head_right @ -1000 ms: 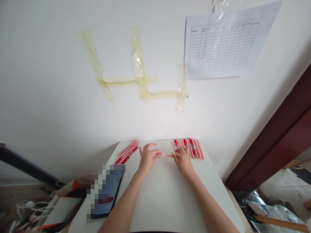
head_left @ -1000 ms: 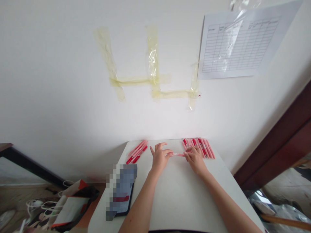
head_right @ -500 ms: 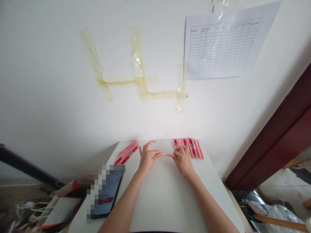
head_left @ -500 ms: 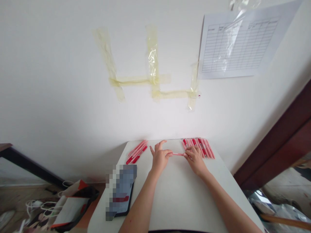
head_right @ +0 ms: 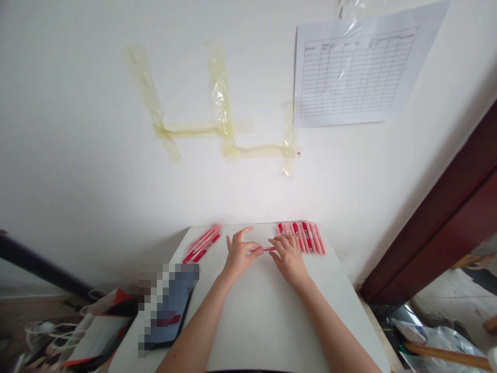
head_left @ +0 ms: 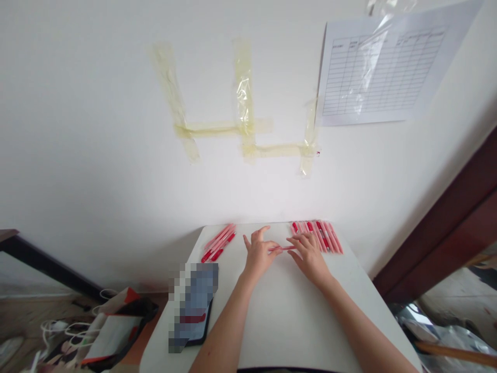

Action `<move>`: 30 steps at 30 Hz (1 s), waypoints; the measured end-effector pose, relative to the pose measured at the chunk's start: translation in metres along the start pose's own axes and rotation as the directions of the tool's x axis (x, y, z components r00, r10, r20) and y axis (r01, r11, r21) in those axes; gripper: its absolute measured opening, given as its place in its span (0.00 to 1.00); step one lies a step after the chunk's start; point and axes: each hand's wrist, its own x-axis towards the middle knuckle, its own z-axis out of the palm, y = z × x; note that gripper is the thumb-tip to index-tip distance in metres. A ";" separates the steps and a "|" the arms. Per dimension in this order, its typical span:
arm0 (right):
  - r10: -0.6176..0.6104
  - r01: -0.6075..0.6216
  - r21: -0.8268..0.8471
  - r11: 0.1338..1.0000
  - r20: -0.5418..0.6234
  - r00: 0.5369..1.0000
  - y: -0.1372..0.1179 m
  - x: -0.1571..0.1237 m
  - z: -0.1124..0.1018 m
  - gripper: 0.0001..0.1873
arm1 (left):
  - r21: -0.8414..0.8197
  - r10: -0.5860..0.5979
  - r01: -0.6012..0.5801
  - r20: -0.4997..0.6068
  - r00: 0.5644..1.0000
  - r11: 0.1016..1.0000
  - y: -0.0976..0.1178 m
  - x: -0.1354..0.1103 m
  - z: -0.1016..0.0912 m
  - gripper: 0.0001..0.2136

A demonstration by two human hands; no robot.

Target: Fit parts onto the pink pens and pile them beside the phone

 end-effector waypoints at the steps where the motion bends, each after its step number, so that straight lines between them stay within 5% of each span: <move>1: -0.014 0.014 0.016 1.000 0.016 1.000 -0.002 0.001 -0.001 0.16 | -0.004 0.005 -0.005 0.005 1.000 1.000 0.001 0.000 0.000 0.05; 6: 0.018 -0.029 0.117 0.993 0.094 0.995 -0.006 0.002 -0.002 0.12 | -0.010 0.002 -0.002 -0.006 1.000 1.000 0.001 0.000 0.002 0.06; 15: 0.329 -0.289 0.443 0.848 -0.013 0.944 0.004 0.002 -0.002 0.16 | 0.058 -0.123 0.127 -0.082 0.989 0.990 -0.016 0.003 0.005 0.18; 17: 0.456 -0.387 0.558 0.734 0.018 0.890 0.006 0.003 -0.002 0.18 | 0.065 -0.126 0.132 -0.078 0.989 0.989 -0.017 0.003 0.007 0.17; 20: 0.587 -0.468 0.779 0.417 0.162 0.793 0.011 0.005 -0.001 0.18 | 0.075 -0.123 0.129 -0.077 0.989 0.989 -0.018 0.002 0.008 0.15; 25: 0.549 -0.365 0.927 -0.083 0.348 0.760 0.019 0.011 -0.010 0.14 | 0.087 -0.130 0.136 -0.071 0.989 0.987 -0.017 0.002 0.008 0.13; 28: 0.487 -0.370 0.899 -0.233 0.438 0.756 0.016 0.013 -0.021 0.20 | 0.090 -0.138 0.143 -0.061 0.989 0.986 -0.017 0.002 0.008 0.13; 30: 0.442 -0.401 0.887 -0.229 0.462 0.769 0.013 0.013 -0.027 0.27 | 0.093 -0.143 0.147 -0.056 0.988 0.985 -0.017 0.001 0.008 0.12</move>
